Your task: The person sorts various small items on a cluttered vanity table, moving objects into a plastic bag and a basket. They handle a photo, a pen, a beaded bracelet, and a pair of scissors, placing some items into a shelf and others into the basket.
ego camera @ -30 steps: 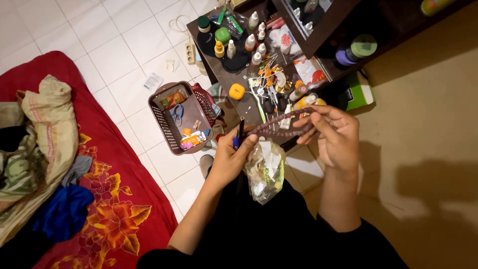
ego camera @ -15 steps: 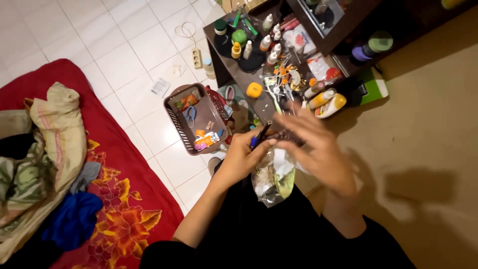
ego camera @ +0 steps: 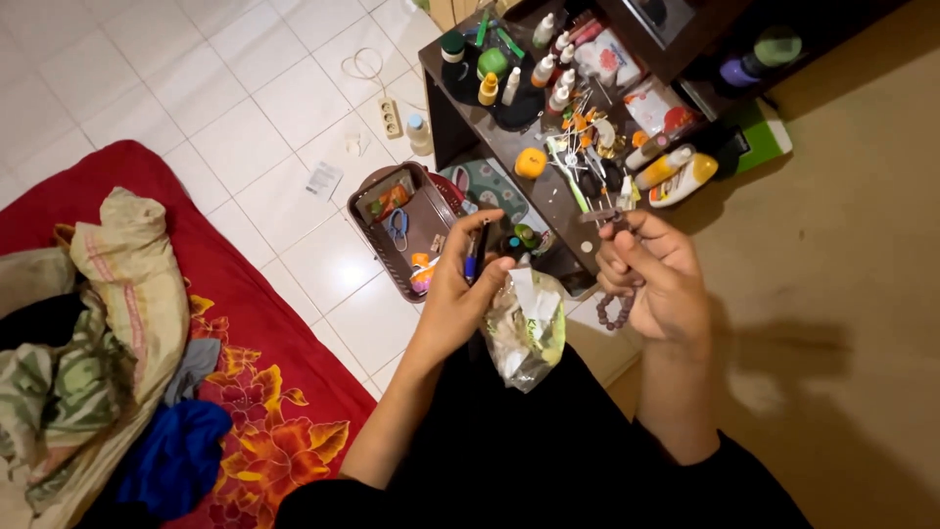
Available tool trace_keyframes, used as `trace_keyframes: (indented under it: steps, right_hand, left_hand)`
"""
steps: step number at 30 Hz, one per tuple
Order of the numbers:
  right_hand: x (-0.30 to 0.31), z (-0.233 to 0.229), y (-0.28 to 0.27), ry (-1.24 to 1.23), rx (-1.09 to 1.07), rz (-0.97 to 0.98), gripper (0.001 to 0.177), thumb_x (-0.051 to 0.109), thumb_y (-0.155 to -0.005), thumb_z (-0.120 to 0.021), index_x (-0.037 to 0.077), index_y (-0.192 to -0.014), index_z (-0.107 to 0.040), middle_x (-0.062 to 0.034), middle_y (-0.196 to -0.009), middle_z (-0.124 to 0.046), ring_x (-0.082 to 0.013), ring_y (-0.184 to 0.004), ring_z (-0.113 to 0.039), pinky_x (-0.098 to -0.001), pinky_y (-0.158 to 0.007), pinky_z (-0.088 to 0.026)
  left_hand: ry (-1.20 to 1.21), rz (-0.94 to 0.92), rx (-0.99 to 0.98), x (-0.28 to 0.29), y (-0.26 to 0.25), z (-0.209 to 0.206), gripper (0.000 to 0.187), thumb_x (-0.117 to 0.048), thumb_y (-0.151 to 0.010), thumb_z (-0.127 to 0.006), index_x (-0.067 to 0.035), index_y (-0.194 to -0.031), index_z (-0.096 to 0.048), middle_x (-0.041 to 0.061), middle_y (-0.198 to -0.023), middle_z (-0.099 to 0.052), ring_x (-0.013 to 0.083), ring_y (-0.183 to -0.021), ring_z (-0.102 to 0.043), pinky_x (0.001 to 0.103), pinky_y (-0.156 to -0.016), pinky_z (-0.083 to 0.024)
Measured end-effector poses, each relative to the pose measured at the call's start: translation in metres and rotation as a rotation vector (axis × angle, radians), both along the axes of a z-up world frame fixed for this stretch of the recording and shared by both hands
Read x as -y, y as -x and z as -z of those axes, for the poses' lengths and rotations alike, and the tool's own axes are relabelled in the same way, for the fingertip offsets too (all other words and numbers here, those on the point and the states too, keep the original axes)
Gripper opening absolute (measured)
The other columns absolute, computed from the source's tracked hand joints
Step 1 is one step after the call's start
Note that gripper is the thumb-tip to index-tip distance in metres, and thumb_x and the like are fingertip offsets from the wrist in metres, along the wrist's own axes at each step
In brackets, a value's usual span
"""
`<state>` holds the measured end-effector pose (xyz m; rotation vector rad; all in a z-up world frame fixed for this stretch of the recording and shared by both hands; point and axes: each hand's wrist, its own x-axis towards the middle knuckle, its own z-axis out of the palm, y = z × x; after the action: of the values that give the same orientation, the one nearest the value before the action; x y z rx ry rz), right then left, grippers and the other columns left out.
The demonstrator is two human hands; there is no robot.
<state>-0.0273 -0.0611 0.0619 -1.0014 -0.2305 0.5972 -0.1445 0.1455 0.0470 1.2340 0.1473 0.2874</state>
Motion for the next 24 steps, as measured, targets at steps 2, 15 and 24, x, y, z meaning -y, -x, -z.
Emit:
trace_keyframes:
  steps: [2, 15, 24]
  right_hand:
    - [-0.003, 0.004, 0.01, -0.031, -0.008, 0.009, 0.02, 0.01, -0.103, -0.058, -0.009, -0.112, -0.056, -0.0027, -0.064, -0.039, -0.0034, -0.048, -0.029, -0.0162, -0.041, -0.03]
    - [-0.052, 0.021, 0.051, 0.254, 0.153, 0.306, 0.034, 0.026, -0.111, -0.056, 0.007, -0.083, -0.058, 0.0014, -0.06, -0.044, 0.0003, -0.045, -0.032, -0.0142, -0.04, -0.03]
    - [-0.078, 0.028, 0.059, 0.605, 0.498, -0.017, 0.059, 0.023, -0.074, -0.096, 0.001, -0.12, -0.067, -0.0127, -0.103, -0.067, -0.0184, -0.096, -0.062, -0.0342, -0.092, -0.054]
  left_hand:
    - [-0.006, 0.008, 0.004, -0.005, 0.009, -0.001, 0.047, -0.009, -0.099, -0.063, -0.007, -0.143, -0.048, -0.001, -0.066, -0.054, 0.0056, -0.058, -0.051, 0.017, -0.056, -0.042]
    - [-0.233, -0.069, -0.046, -0.033, 0.044, 0.015, 0.047, -0.019, -0.097, -0.068, -0.01, -0.141, -0.053, 0.006, -0.082, -0.059, 0.0116, -0.071, -0.051, 0.027, -0.067, -0.046]
    - [-0.485, 0.006, -0.054, -0.023, 0.053, -0.009, 0.042, -0.008, -0.096, -0.065, -0.006, -0.135, -0.049, 0.02, -0.091, -0.063, 0.0371, -0.082, -0.065, 0.046, -0.081, -0.054]
